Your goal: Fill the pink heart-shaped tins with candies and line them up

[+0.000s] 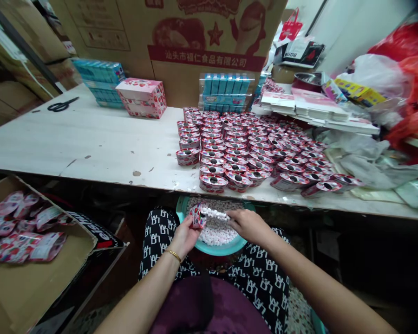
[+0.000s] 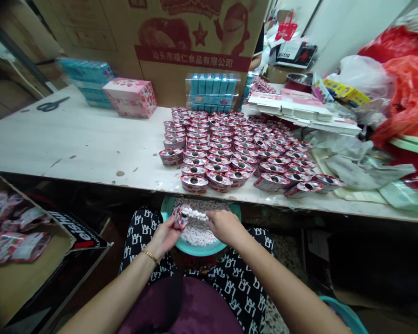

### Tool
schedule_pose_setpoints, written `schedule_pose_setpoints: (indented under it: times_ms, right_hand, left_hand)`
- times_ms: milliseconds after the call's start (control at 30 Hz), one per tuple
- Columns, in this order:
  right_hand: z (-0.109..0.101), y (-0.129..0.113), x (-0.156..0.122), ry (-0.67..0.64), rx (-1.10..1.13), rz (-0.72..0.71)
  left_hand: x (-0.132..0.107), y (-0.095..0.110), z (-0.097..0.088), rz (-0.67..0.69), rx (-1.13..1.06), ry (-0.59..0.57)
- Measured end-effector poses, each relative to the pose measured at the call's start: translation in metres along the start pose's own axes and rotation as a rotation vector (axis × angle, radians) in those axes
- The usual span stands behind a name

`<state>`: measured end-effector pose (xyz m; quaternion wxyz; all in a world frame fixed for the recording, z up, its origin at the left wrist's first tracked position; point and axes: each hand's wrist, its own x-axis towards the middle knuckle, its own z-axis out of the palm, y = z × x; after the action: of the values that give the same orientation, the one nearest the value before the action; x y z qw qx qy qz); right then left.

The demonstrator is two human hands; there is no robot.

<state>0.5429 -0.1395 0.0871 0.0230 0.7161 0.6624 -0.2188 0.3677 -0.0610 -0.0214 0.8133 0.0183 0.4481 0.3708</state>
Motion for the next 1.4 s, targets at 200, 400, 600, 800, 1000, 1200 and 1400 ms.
schedule_pose_setpoints:
  times_ms: [200,400,600,800,1000,1200,1400]
  right_hand:
    - [-0.016,-0.034,0.001,0.045,-0.329,-0.023]
    - [-0.021,-0.041,0.001,0.045,-0.378,-0.045]
    - [-0.016,-0.032,-0.002,0.042,-0.387,-0.013]
    - [-0.018,-0.027,-0.007,0.068,-0.379,-0.032]
    - [-0.014,-0.014,-0.005,0.117,-0.393,0.055]
    - [-0.003,-0.019,-0.002,0.111,-0.39,-0.041]
    - [0.026,0.014,0.003,0.069,-0.227,0.12]
  left_hand:
    - [0.005,-0.008,-0.008,-0.017,0.002,-0.031]
    - [0.006,-0.003,-0.005,-0.011,-0.01,-0.011]
    - [0.004,-0.002,0.001,-0.109,-0.071,0.02]
    - [0.005,-0.003,0.001,-0.184,-0.112,0.062]
    - [0.007,-0.004,-0.005,-0.231,-0.075,0.037]
    - [0.005,-0.004,-0.002,-0.224,-0.047,0.04]
    - [0.0,0.013,0.002,0.034,-0.018,0.085]
